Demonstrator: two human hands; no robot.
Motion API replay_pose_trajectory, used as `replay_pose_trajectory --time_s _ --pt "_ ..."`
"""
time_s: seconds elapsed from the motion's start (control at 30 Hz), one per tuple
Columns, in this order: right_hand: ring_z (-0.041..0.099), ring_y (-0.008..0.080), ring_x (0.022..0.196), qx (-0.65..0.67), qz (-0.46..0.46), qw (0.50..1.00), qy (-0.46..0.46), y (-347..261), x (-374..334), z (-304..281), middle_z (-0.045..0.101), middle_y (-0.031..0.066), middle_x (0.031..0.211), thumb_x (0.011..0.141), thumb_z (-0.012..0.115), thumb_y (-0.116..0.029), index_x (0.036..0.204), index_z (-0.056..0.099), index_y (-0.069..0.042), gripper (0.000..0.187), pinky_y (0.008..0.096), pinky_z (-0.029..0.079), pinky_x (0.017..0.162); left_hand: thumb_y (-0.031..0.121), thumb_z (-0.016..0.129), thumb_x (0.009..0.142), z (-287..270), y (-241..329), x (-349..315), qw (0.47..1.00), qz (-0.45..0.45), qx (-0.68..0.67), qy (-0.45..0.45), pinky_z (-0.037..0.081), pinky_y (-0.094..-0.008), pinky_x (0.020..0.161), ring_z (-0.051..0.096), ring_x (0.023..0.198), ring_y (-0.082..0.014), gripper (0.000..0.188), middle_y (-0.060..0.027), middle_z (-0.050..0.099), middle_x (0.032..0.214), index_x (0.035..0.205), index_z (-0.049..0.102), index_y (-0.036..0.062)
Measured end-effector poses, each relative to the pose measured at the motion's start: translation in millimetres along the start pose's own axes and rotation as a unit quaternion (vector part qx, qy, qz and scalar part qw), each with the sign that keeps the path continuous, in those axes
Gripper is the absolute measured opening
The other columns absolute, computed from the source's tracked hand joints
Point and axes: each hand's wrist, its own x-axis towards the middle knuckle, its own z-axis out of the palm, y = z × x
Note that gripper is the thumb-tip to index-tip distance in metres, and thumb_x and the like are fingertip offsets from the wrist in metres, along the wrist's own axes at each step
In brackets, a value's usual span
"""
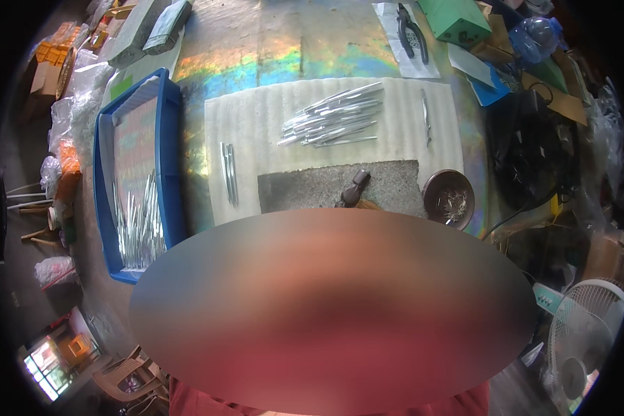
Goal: Stamping and inspecting small metal components using a hammer and a punch tool on a stone block.
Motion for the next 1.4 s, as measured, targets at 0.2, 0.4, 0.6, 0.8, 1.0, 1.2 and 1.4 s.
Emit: replay_pose_trajectory --time_s 0.2,0.4,0.6,0.8,1.0,1.2,1.4 --pt "0.045 0.0021 0.048 -0.011 -0.013 1.0 0.001 0 2 -5 0.057 0.0001 0.064 0.093 0.056 -0.009 0.089 0.057 0.0 0.009 0.0173 0.034 0.041 0.003 0.057 0.092 -6 1 5 0.999 -0.022 0.014 -0.041 0.052 -0.023 0.062 0.062 0.07 -0.0105 0.011 -0.0075 0.064 0.082 0.099 0.054 -0.0039" --pt "0.047 0.0013 0.051 -0.023 -0.048 0.999 -0.006 -2 2 -5 0.058 0.0003 0.067 0.093 0.057 -0.008 0.09 0.057 0.0 0.009 0.0167 0.035 0.043 0.007 0.059 0.091 0 6 10 0.997 0.041 0.059 -0.009 0.049 -0.0215 0.055 0.063 0.062 -0.0084 0.008 -0.0037 0.065 0.07 0.092 0.058 -0.0013" --pt "0.048 -0.0002 0.06 -0.027 -0.025 0.999 -0.015 -6 2 -5 0.057 -0.0031 0.07 0.094 0.057 -0.011 0.09 0.057 0.0 0.012 0.0172 0.037 0.049 0.007 0.058 0.092 2 1 9 0.999 0.024 0.028 0.002 0.05 -0.0216 0.056 0.063 0.063 -0.0083 0.008 -0.0039 0.066 0.072 0.091 0.057 -0.0012" --pt "0.049 -0.0002 0.061 -0.032 -0.014 0.999 -0.008 -5 2 -6 0.057 -0.0029 0.07 0.094 0.057 -0.011 0.089 0.057 0.0 0.012 0.0172 0.038 0.05 0.008 0.057 0.092 1 -2 9 1.0 0.007 0.01 -0.005 0.05 -0.0215 0.057 0.063 0.064 -0.0078 0.009 -0.0039 0.065 0.072 0.092 0.057 -0.0012" --pt "0.049 -0.0005 0.061 -0.031 -0.021 0.999 0.0 -2 2 -5 0.057 -0.003 0.07 0.094 0.057 -0.011 0.089 0.057 0.0 0.012 0.017 0.038 0.05 0.008 0.057 0.092 0 -4 9 1.0 0.013 0.004 -0.006 0.05 -0.0212 0.056 0.062 0.063 -0.0074 0.009 -0.0039 0.065 0.072 0.093 0.056 -0.0012" --pt "0.047 0.0016 0.054 -0.024 -0.03 0.999 -0.01 3 2 -5 0.059 0.001 0.07 0.095 0.054 -0.008 0.094 0.057 0.001 0.01 0.0171 0.036 0.046 0.006 0.062 0.089 -3 -4 9 1.0 0.02 0.013 -0.005 0.046 -0.0207 0.051 0.061 0.059 -0.0064 0.009 -0.0018 0.063 0.065 0.086 0.054 0.0011" --pt "0.043 0.0014 0.053 -0.026 -0.039 0.999 -0.018 7 1 -4 0.054 -0.0014 0.068 0.095 0.053 -0.008 0.097 0.058 0.002 0.012 0.018 0.034 0.047 0.003 0.07 0.082 0 -5 4 0.996 0.015 0.065 0.051 0.04 -0.0216 0.044 0.054 0.05 -0.0047 0.02 0.0008 0.056 0.056 0.075 0.051 0.0037"
